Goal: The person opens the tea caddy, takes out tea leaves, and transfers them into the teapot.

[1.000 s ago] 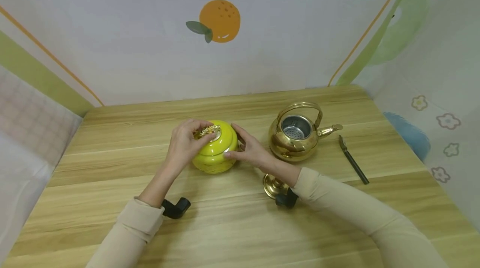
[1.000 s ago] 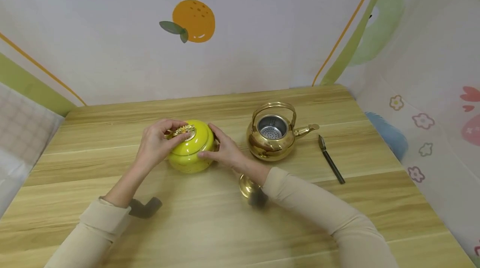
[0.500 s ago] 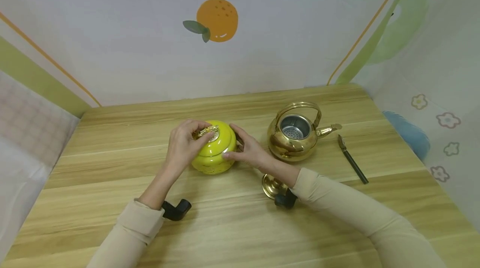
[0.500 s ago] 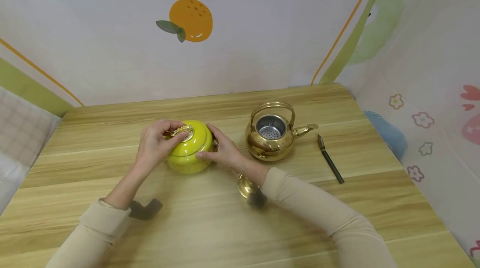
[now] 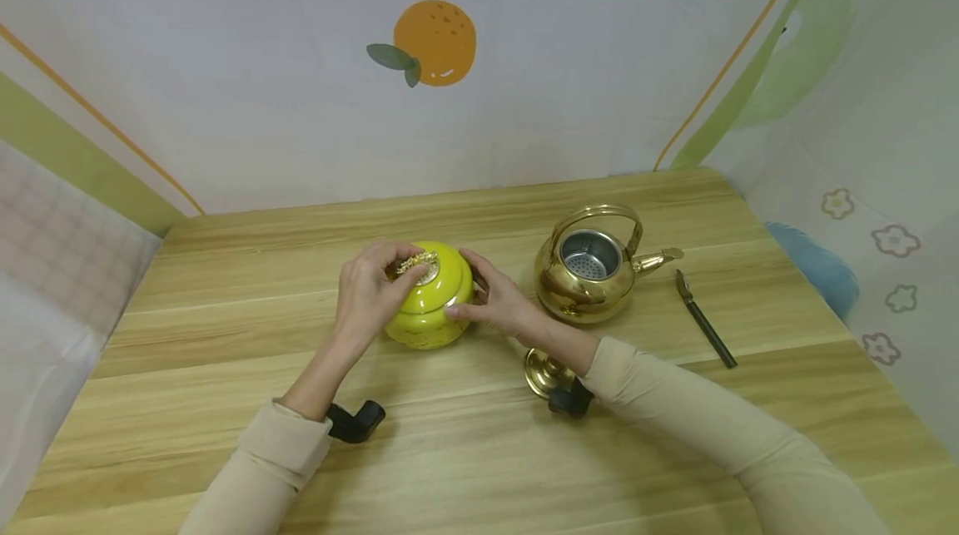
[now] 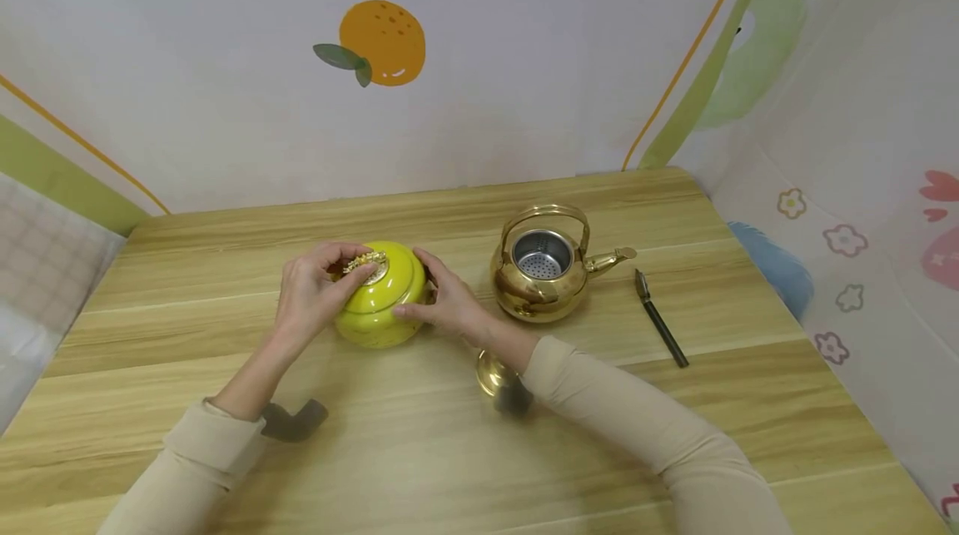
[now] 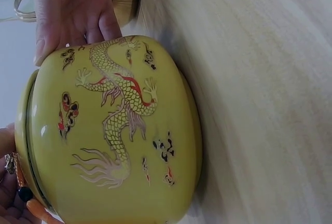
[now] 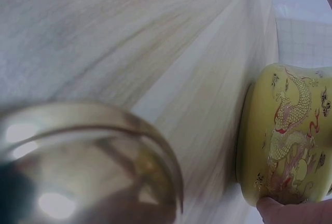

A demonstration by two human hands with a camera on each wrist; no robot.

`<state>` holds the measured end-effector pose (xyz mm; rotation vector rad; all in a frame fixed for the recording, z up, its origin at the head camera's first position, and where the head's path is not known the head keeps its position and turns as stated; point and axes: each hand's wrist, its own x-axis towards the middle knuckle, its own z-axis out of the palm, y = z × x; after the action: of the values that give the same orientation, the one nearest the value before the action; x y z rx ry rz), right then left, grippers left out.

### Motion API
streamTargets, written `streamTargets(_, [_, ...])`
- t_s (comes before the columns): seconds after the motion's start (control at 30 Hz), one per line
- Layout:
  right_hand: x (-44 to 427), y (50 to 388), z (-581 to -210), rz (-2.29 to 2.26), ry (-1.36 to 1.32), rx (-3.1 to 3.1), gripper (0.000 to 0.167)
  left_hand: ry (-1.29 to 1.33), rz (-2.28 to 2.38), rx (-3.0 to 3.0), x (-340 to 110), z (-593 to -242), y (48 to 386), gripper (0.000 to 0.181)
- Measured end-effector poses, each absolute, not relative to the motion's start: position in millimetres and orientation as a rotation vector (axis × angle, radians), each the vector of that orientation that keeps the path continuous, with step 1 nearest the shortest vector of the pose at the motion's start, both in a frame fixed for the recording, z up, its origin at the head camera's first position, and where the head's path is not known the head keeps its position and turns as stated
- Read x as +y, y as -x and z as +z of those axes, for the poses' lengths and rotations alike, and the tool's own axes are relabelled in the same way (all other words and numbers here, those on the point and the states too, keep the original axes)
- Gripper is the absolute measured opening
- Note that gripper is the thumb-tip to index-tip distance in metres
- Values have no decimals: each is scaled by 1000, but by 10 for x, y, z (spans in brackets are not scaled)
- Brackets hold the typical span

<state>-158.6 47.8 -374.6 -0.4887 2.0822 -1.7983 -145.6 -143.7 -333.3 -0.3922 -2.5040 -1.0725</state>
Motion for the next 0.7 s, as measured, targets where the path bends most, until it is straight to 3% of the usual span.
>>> streamTargets(0.7, [475, 1582, -3748, -1806, 496, 2092, 87, 404, -1143, -2530, -1488, -3319, 1490, 21])
